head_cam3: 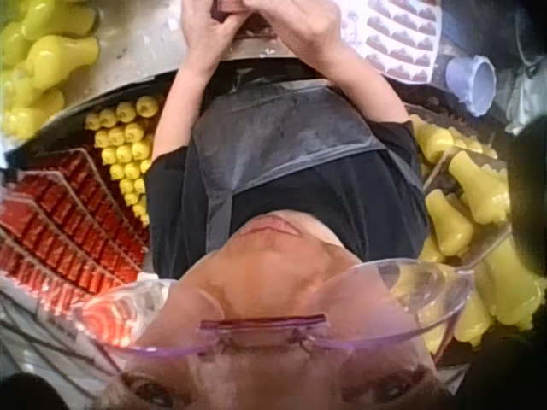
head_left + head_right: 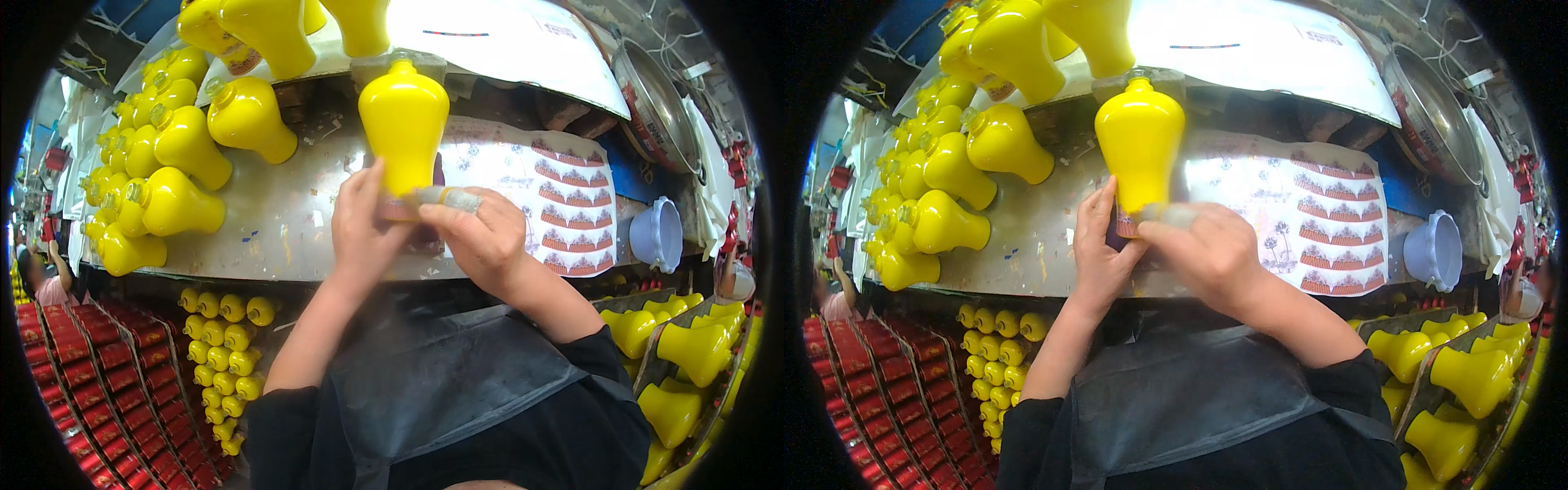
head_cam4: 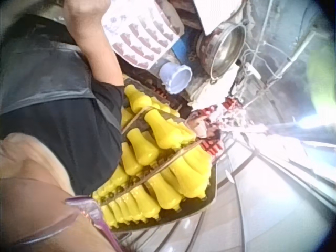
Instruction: The person applies multiple stickers to a yellow bottle, smoothing each one with their fingers. They place a decorative sticker on the body, a vertical label on the side, and a small band around the neck, then set the bottle down.
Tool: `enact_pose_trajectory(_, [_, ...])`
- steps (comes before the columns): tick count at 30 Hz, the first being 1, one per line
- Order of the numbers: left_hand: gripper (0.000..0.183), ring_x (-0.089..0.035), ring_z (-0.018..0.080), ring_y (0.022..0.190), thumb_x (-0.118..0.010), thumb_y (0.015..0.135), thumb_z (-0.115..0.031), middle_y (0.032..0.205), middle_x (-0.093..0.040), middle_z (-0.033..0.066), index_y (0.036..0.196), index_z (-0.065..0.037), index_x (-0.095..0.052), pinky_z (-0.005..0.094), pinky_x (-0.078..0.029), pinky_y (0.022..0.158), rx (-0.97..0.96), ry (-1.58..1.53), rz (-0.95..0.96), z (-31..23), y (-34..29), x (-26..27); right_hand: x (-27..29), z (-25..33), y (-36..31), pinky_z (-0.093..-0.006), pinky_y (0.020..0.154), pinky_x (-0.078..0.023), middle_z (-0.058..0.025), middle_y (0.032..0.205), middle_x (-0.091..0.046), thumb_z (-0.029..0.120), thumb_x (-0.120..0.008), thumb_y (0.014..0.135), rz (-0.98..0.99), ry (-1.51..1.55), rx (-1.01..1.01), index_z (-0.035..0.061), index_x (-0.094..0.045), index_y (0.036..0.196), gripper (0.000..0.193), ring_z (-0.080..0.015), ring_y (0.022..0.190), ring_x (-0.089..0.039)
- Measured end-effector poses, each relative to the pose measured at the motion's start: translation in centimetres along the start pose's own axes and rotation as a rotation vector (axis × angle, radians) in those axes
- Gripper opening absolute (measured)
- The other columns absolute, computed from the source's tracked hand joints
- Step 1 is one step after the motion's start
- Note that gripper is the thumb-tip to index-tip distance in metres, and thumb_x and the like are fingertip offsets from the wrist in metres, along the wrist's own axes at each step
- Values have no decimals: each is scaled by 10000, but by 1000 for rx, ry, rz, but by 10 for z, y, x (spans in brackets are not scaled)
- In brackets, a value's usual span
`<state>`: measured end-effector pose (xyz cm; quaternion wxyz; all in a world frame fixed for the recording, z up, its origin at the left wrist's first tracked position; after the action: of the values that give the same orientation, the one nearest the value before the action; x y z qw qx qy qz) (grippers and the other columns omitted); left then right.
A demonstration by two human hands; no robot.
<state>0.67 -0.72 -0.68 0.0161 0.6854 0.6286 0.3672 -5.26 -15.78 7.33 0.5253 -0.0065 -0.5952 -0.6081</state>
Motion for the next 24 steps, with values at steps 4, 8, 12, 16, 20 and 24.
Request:
enact_pose_trajectory(4, [801,-581,393,1237,-826,740,-90,1336,-583,217,1481,-42,-526,437,-501,1026,25,2,25,2,-3,0,-10,11,-3,-390,782,-585,-95,907,-716,92,-775,742,78,55,121,110,-750,1039,299,-280,833,-725])
enact_pose_trajectory(8, [791,-564,396,1278,-791,760,-79,1389,-564,222,1495,-36,-505,430,-491,1053,87,-55,16,9,-2,-2,-5,5,-6,-379,734,-595,-104,895,-721,17,-806,743,1,-12,14,97,-763,1046,317,-290,831,-726])
enact_pose_trajectory(12, [720,-610,387,1253,-807,767,-99,1368,-611,221,1437,-7,-560,423,-504,1049,16,15,15,6,5,2,-12,16,-7,-377,727,-594,-87,885,-722,9,-798,747,96,72,120,103,-768,1034,304,-279,803,-722])
enact_pose_trajectory(16, [634,-665,370,1154,-851,724,-101,1280,-661,201,1322,-6,-662,414,-543,985,-53,23,-3,-7,7,11,0,-14,-12,-376,725,-591,-107,856,-733,-11,-818,767,-105,184,-226,76,-764,984,240,-284,775,-726])
enact_pose_trajectory(20, [696,-671,356,1120,-877,716,-148,1298,-644,184,1355,-14,-635,407,-554,951,-116,122,-3,-17,7,11,1,1,-18,-328,672,-576,-106,859,-753,-5,-849,771,-76,54,-16,69,-763,960,221,-242,745,-732])
enact_pose_trajectory(24, [781,-672,293,1121,-871,729,-99,1323,-641,167,1446,-19,-571,379,-540,972,46,87,1,0,7,5,1,-13,-22,-326,668,-570,-96,856,-745,-8,-845,758,-44,131,-169,78,-763,952,227,-263,747,-724])
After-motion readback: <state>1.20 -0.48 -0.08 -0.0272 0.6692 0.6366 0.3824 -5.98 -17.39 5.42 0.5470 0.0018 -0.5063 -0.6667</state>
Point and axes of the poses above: each hand's wrist, its own y-axis towards the middle knuckle, its own x-axis out of the back of the hand, z = x × y, the point moved 8 cm from there along y, towards the middle knuckle
